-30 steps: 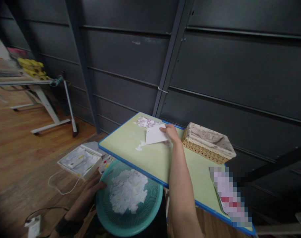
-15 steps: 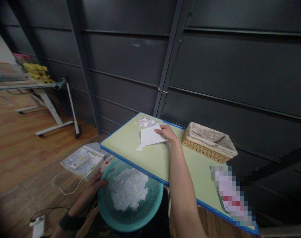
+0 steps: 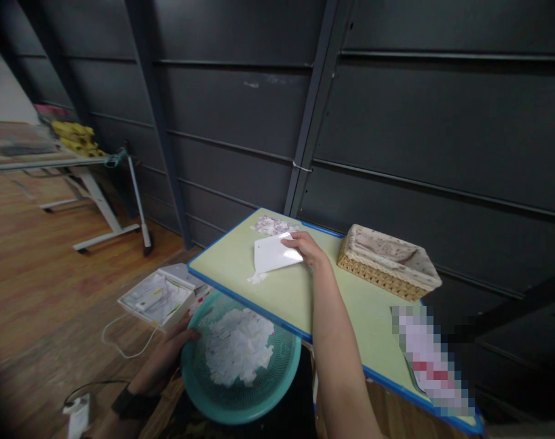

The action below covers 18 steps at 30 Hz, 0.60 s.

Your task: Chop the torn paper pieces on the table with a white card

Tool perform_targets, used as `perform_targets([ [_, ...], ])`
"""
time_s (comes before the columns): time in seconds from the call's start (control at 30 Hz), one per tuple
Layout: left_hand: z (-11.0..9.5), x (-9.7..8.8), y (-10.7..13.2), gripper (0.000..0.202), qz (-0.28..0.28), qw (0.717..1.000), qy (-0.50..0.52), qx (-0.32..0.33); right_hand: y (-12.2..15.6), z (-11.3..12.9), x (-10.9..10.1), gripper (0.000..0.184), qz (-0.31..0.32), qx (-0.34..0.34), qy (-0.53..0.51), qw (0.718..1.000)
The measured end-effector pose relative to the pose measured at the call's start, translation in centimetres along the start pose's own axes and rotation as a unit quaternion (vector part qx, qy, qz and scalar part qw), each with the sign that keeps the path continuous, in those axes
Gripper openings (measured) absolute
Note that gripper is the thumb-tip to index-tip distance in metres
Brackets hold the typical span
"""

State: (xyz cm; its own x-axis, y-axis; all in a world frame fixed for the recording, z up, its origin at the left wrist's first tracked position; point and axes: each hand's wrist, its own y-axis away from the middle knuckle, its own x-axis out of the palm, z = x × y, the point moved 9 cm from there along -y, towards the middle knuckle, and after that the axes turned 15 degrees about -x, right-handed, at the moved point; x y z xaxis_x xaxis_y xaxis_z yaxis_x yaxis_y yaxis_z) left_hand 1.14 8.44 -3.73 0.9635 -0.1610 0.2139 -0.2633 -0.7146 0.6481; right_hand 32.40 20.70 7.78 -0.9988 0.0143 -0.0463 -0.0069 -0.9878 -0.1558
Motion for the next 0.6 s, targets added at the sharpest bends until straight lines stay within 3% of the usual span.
perform_targets([
  [0.2,-0.4,0.2,-0.1,0.054,0.013,1.0,0.003,0.014,0.0,0.1,-2.0,0.021,-0.033,0.009,0.055,0.998],
  [0.33,0.0,-0.2,-0.3,0.055,0.01,1.0,-0.003,-0.001,0.0,-0.2,-1.1,0.022,-0.018,0.006,0.076,0.997],
  [0.47,0.1,-1.1,-0.6,0.064,-0.006,1.0,-0.014,0.006,0.1,-0.2,0.9,0.025,0.048,0.005,0.035,0.998],
  [0.6,0.2,-1.9,-0.7,0.065,-0.036,0.999,-0.017,0.008,0.3,-0.1,0.4,0.029,0.033,0.016,0.009,0.999],
])
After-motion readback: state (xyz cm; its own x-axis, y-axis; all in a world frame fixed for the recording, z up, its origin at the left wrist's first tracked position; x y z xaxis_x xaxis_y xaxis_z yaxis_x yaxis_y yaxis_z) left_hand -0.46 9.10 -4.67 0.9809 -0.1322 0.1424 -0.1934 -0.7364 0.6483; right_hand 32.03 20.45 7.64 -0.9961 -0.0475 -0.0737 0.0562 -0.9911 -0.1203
